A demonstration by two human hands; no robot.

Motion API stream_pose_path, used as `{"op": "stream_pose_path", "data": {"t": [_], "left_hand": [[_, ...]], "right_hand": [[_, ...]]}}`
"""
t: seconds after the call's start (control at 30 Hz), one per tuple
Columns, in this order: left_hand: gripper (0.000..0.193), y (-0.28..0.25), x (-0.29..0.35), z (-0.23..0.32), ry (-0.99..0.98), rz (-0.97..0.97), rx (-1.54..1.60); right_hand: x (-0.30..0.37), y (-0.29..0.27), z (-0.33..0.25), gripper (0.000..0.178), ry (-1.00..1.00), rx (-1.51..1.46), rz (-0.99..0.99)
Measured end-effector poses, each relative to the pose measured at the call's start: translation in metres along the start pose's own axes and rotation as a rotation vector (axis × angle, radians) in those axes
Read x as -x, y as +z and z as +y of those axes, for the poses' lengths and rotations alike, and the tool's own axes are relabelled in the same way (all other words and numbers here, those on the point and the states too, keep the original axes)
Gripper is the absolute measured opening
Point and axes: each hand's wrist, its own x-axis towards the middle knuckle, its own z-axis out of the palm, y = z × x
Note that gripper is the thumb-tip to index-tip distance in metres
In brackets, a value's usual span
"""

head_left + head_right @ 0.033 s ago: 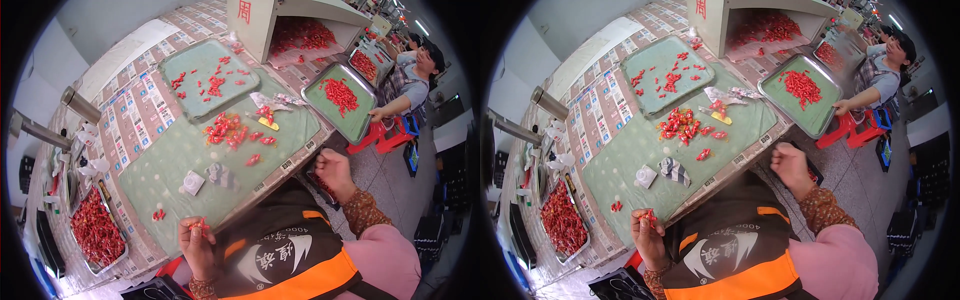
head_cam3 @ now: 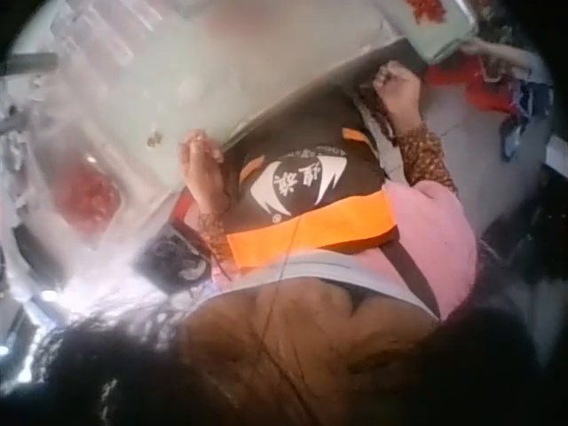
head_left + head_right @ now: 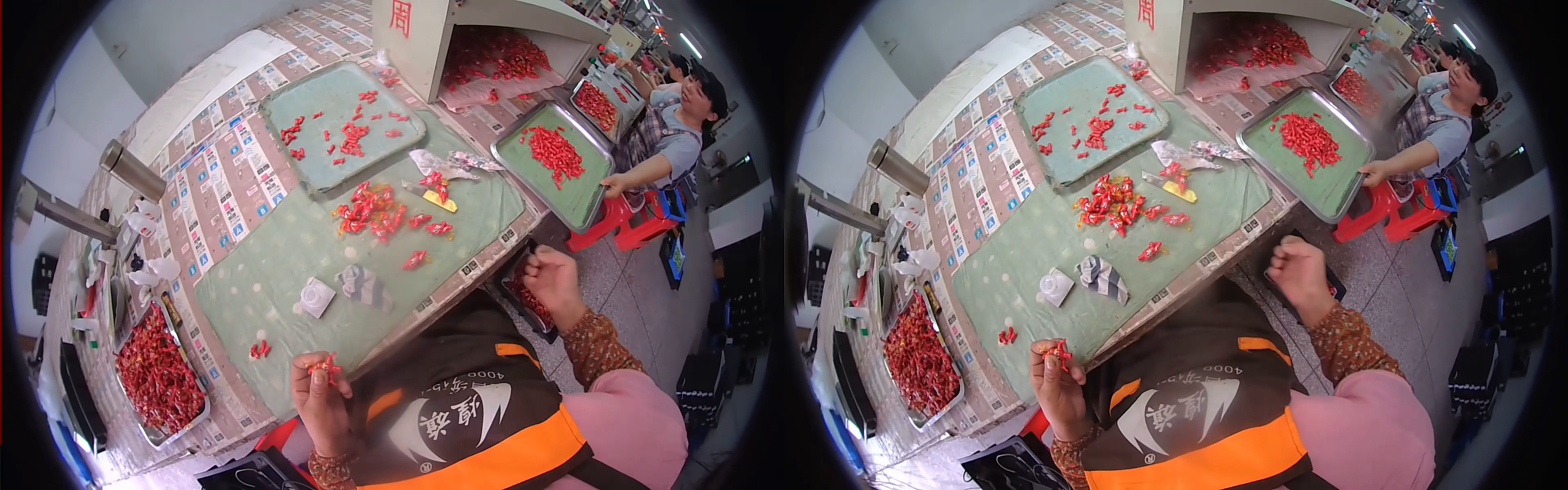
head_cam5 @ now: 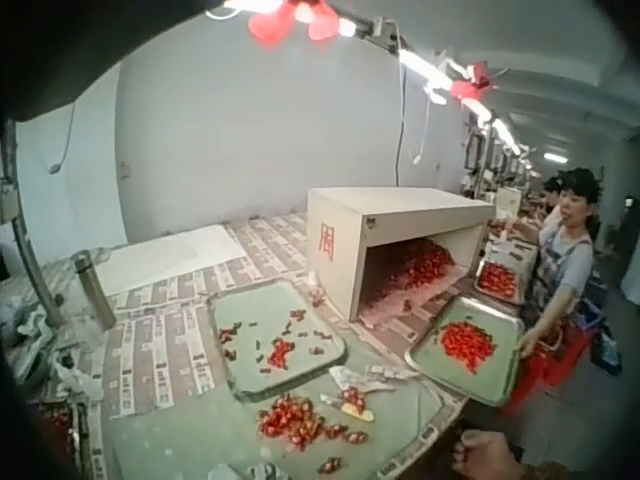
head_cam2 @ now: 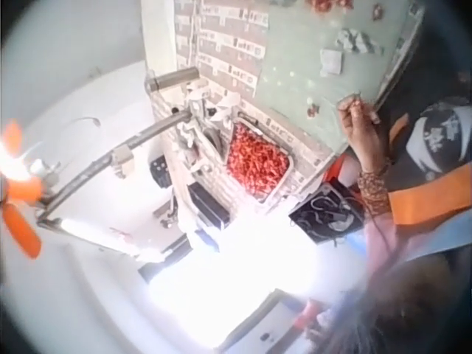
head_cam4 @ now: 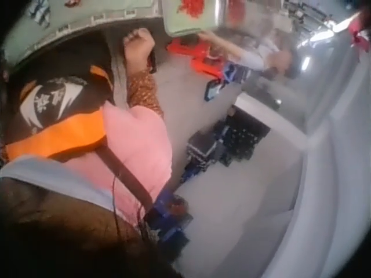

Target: The person assembles small red plastic parts by hand at a factory workbench.

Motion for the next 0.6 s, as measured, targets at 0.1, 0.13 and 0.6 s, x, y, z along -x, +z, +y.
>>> {"op": "stream_pose_path", "data": {"t": [0.1,0.13,0.6], "left_hand": [[0.025,-0.001,-0.002,0.001,0.008,-0.015,-0.027],[0.026,-0.002,-0.002,0.001,0.009,-0.028,-0.033],[0.017,-0.002,0.004,-0.003,-0.033,-0.003,0.054]], "right_hand": [[0.009,-0.004,-0.018,0.023,-0.118,0.068,0.256],[0.011,0.004,-0.025,0.023,-0.118,0.064,0.260],[-0.058,-0.021,-0.078,0.024,-0.383,0.439,0.401]]}}
